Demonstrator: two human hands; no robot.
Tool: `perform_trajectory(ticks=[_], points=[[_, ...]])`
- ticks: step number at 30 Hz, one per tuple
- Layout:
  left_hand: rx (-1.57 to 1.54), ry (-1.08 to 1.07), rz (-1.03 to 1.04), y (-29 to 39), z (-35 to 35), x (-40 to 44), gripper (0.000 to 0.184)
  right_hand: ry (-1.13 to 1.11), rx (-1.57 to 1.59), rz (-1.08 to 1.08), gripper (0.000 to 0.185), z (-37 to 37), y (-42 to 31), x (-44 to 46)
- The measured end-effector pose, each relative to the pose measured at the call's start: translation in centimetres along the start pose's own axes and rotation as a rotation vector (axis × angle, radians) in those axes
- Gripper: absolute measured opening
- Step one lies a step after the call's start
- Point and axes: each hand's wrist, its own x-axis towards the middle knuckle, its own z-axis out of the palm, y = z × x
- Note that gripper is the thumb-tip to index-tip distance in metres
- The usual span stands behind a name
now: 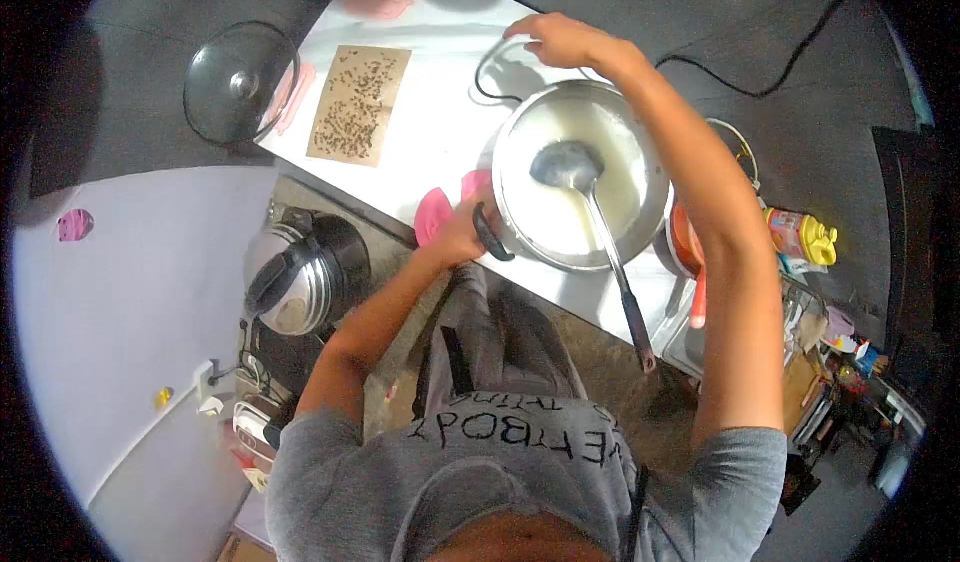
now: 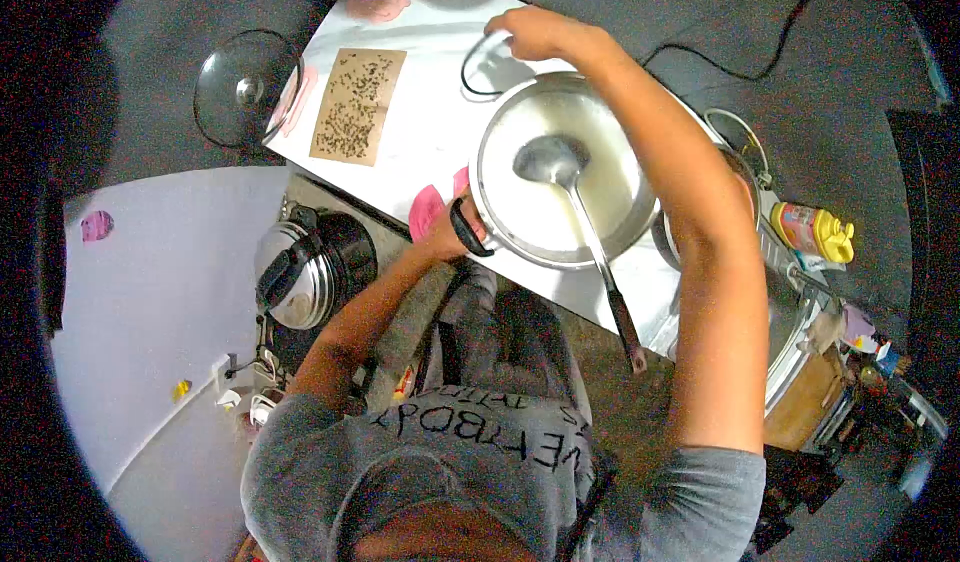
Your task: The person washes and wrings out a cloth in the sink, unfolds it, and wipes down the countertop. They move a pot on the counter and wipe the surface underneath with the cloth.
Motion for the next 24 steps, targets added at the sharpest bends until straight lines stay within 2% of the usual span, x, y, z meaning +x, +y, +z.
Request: perform_trajectory(ticks=[1, 2, 3, 5, 6, 7, 8, 9, 11, 13, 14, 15, 16, 20, 24], points=[[0.038, -0.101, -0.123, 1.4, -1.0, -0.5, 0.063, 0.123, 0.021, -0.061, 0.030, -0.1, 0.0, -1.2], [0.159, 0.131, 0.066, 1.0, -0.7, -0.7, 0.049, 0.184, -0.003, -0.103, 0.032, -0.6, 0.4, -2.5], [0.157, 0.137, 0.066, 0.7, -0.7, -1.5, 0.049, 0.220, -0.021, -0.056, 0.031, -1.3, 0.8, -4.5], [0.503, 0.497, 0.217, 4.2, -2.8, -2.6, 0.036, 0.297, -0.012, 0.047, 0.027, -3.0, 1.0, -9.6], [0.315, 0.601, 0.188, 3.2, -2.5, -3.2, 0.033, 0.331, 0.020, 0.101, 0.026, -3.4, 1.1, -12.3], [0.319, 0.615, 0.183, 4.6, -2.7, -3.7, 0.033, 0.341, -0.024, 0.175, 0.022, -3.4, 0.7, -15.0], [-0.016, 0.556, -0.045, 7.1, -3.1, -4.4, 0.035, 0.350, -0.064, 0.248, 0.021, -3.2, 1.1, -17.0], [-0.354, 0.485, -0.271, 8.7, -3.0, -5.0, 0.037, 0.348, -0.133, 0.293, 0.028, -1.1, 4.0, -18.6], [-0.403, 0.534, -0.340, 9.9, -1.5, -4.6, 0.037, 0.321, -0.137, 0.424, 0.041, 1.2, 5.6, -20.9], [-0.416, 0.481, -0.517, 10.9, -0.4, -3.6, 0.033, 0.380, 0.149, 0.513, 0.037, 3.2, 6.4, -21.3], [-0.569, 0.567, -0.489, 11.4, 0.2, -3.0, 0.032, 0.380, 0.153, 0.496, 0.037, 3.9, 7.2, -21.2], [-0.678, 0.542, -0.521, 11.2, 0.4, -3.0, 0.032, 0.394, 0.283, 0.529, 0.036, 4.6, 8.0, -21.2], [-0.666, 0.572, -0.495, 10.7, 0.8, -2.8, 0.032, 0.407, 0.413, 0.565, 0.035, 4.8, 8.2, -21.1], [-0.638, 0.685, -0.395, 10.2, 1.5, -2.3, 0.031, 0.462, 0.473, 0.563, 0.033, 5.5, 8.7, -21.0], [-0.687, 0.667, -0.381, 9.3, -0.4, -1.8, 0.031, 0.470, 0.527, 0.568, 0.032, 5.0, 8.4, -20.7]])
